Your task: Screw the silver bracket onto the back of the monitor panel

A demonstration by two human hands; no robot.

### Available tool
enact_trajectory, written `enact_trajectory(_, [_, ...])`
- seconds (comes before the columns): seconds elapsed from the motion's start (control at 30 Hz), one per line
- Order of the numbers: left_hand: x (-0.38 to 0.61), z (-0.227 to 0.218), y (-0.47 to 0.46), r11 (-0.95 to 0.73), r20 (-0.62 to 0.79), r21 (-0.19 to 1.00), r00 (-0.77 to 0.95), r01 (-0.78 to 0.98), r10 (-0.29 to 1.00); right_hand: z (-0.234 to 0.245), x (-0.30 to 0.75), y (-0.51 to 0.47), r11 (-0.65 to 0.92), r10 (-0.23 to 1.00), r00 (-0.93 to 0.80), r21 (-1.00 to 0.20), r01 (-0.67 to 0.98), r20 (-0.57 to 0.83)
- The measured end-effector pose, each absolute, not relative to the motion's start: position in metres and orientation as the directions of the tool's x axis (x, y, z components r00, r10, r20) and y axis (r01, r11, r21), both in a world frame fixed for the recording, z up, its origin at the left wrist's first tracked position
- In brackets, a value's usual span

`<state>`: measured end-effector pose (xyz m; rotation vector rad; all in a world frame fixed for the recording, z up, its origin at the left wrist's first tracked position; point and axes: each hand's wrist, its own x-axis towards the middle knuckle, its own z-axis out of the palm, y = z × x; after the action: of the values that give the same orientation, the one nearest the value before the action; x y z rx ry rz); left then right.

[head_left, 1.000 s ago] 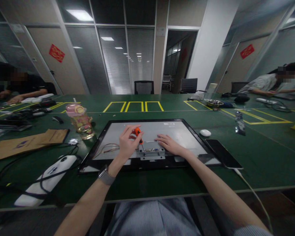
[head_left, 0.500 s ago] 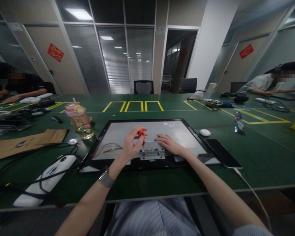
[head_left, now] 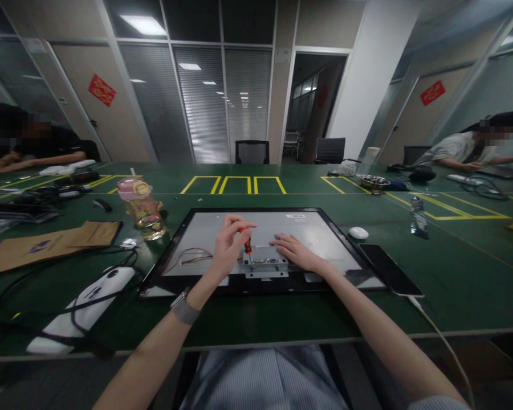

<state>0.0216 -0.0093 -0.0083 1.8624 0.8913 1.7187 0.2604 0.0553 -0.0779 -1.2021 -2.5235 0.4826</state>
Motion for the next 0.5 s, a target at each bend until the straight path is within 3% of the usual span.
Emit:
enact_trajectory(0.17, [0.0212,-0.0082,-0.0077,-0.65,0.662,0.744,-0.042,0.153,0.748,-0.0765,0.2591,0.0546,0.581,0.795,-0.596,-0.421,0.697,0.11])
enact_trajectory(0.37, [0.0213,-0.0126,-0.0042,-0.59,0.592,0.795,-0.034,-0.14,0.805,-0.0736,0.2581,0.0527,0.579,0.797,-0.594,-0.42,0.699,0.11])
enact_trajectory(0.5, [0.0209,-0.0133,0.0013,-0.513,0.531,0.827,0.017,-0.227,0.847,-0.0726,0.2578,0.0522,0.582,0.795,-0.596,-0.419,0.697,0.113])
